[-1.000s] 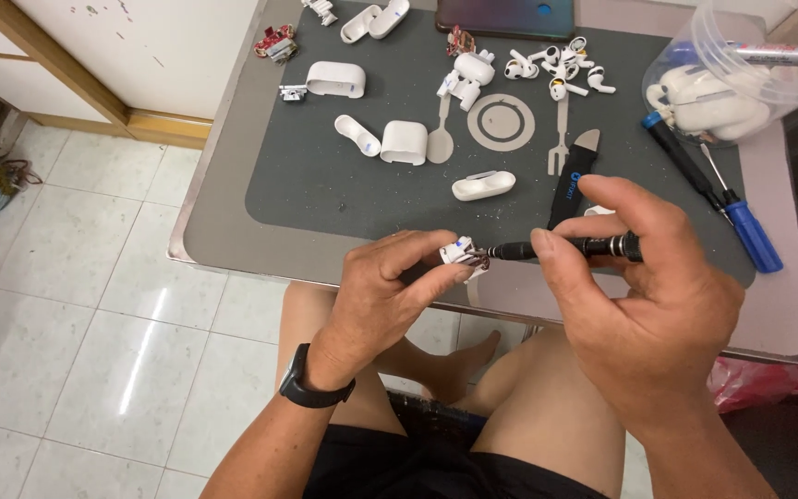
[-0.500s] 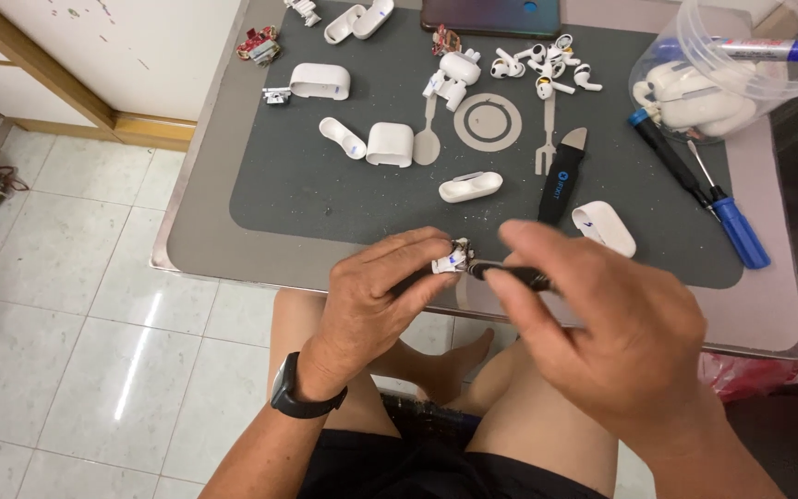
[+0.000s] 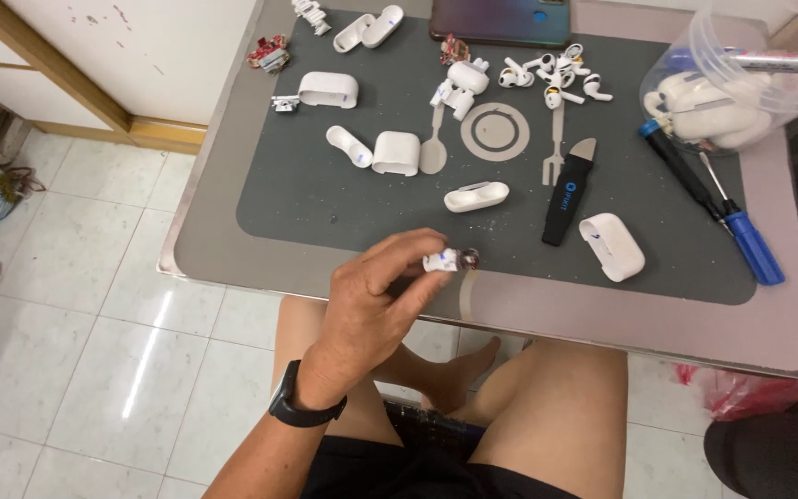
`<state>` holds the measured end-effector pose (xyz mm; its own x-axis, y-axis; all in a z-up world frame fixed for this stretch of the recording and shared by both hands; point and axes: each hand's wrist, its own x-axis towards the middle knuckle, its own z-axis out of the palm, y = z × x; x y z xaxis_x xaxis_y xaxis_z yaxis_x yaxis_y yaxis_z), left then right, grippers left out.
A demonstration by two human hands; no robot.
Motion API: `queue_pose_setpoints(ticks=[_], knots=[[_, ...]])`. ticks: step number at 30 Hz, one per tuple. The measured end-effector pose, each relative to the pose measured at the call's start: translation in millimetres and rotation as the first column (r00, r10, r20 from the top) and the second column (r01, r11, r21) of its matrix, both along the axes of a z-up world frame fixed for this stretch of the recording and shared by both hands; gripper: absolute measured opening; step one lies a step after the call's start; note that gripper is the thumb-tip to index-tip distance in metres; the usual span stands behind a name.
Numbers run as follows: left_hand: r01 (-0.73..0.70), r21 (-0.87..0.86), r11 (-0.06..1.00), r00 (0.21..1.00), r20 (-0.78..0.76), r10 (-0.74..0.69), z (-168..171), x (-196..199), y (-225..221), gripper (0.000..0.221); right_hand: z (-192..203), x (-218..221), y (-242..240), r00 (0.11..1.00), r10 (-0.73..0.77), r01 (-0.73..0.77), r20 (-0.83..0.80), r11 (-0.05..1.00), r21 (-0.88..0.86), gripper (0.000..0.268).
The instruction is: Assembling the internal components of wireless earbuds, including the circuit board, battery, and plastic housing, using precision tools.
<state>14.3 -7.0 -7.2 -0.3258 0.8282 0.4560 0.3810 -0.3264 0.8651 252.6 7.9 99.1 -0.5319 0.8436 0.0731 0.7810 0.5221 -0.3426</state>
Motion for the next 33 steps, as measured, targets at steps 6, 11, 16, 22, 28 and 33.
queue_pose_setpoints(ticks=[6,11,16,22,28,33], knots=[[-0.099,0.07,0.993,0.989,-0.104,0.106,7,4,9,0.019,-22,7,-4,0.919,0.033,0.012,-0.392,0.994,0.113,0.027],[-0.212,0.057,0.976,0.906,-0.362,0.218,-10,-14,8,0.019,-37,9,2,0.752,0.093,0.062,-0.653,0.976,0.209,0.044],[-0.215,0.049,0.975,0.821,-0.531,0.208,-27,-20,3,0.025,-51,-16,8,0.457,-0.128,0.258,-0.88,0.966,-0.007,0.046],[-0.173,-0.04,0.984,0.91,-0.388,0.144,1,-4,-23,0.031,-53,-20,19,0.259,-0.421,0.2,-0.869,0.904,-0.378,0.041],[0.058,-0.007,0.998,0.998,0.005,-0.058,37,35,-46,0.037,-54,-25,19,0.157,-0.524,0.103,-0.837,0.852,-0.513,0.044],[0.055,-0.061,0.997,0.998,0.039,-0.053,38,38,-41,0.024,-59,-29,19,0.161,-0.562,0.093,-0.811,0.827,-0.555,0.043]])
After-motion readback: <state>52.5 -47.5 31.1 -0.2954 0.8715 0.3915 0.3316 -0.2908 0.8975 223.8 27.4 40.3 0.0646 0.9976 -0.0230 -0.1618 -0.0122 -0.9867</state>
